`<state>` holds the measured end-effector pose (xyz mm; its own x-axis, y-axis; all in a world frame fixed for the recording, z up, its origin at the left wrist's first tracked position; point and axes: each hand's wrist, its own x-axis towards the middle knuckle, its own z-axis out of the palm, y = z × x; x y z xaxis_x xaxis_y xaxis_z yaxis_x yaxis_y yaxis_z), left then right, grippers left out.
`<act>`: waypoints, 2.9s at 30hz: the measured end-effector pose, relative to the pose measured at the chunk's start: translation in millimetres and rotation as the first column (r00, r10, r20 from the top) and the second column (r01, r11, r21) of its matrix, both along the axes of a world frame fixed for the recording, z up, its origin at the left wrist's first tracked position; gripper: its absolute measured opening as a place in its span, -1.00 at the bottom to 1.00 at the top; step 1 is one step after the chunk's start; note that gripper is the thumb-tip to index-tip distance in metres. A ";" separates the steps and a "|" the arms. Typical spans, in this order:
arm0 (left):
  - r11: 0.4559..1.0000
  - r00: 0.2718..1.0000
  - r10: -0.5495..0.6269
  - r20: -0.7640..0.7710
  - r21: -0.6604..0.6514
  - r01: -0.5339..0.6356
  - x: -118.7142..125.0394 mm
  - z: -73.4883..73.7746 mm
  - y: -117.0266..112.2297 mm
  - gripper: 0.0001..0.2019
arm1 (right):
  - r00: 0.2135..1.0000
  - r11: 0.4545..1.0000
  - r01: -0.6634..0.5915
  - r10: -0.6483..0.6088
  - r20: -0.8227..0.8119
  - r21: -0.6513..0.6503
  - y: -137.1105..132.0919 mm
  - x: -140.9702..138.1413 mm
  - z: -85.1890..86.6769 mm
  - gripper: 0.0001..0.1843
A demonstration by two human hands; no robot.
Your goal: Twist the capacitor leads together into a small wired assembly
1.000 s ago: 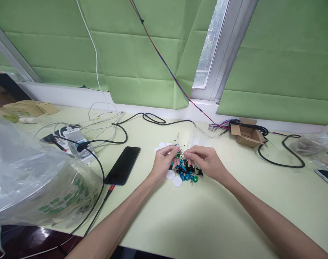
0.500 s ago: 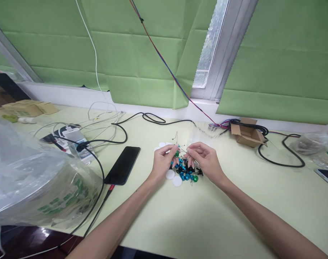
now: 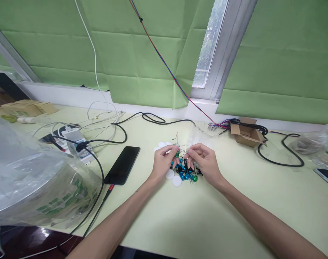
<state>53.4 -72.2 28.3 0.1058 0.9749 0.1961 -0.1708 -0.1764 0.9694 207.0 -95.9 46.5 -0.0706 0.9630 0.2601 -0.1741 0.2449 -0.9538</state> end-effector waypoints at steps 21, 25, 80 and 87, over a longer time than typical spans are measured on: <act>0.999 0.999 -0.037 0.038 0.028 0.036 4.4 2.2 -3.8 -0.71 | 0.991 0.995 0.073 -0.080 -0.107 -0.062 10.2 6.2 -11.8 -0.71; 0.995 0.998 -0.052 0.041 0.087 0.049 6.6 0.0 -5.2 -0.74 | 0.984 0.993 0.066 -0.080 -0.157 -0.093 12.7 7.8 -12.4 -0.69; 0.936 0.899 -0.285 0.332 -0.104 0.335 3.5 4.6 -5.1 -0.76 | 0.953 0.972 -0.090 0.020 -0.302 -0.219 15.1 7.9 -20.6 -0.67; 0.919 0.871 -0.309 0.382 -0.116 0.377 1.9 5.1 -4.6 -0.73 | 0.910 0.959 -0.141 0.027 -0.413 -0.247 16.0 5.8 -19.6 -0.67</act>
<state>55.3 -76.7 33.4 0.3974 0.9113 0.1074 -0.5213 0.1279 0.8437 212.8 -79.9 26.9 -0.0990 0.9949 0.0191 -0.5645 -0.0404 -0.8245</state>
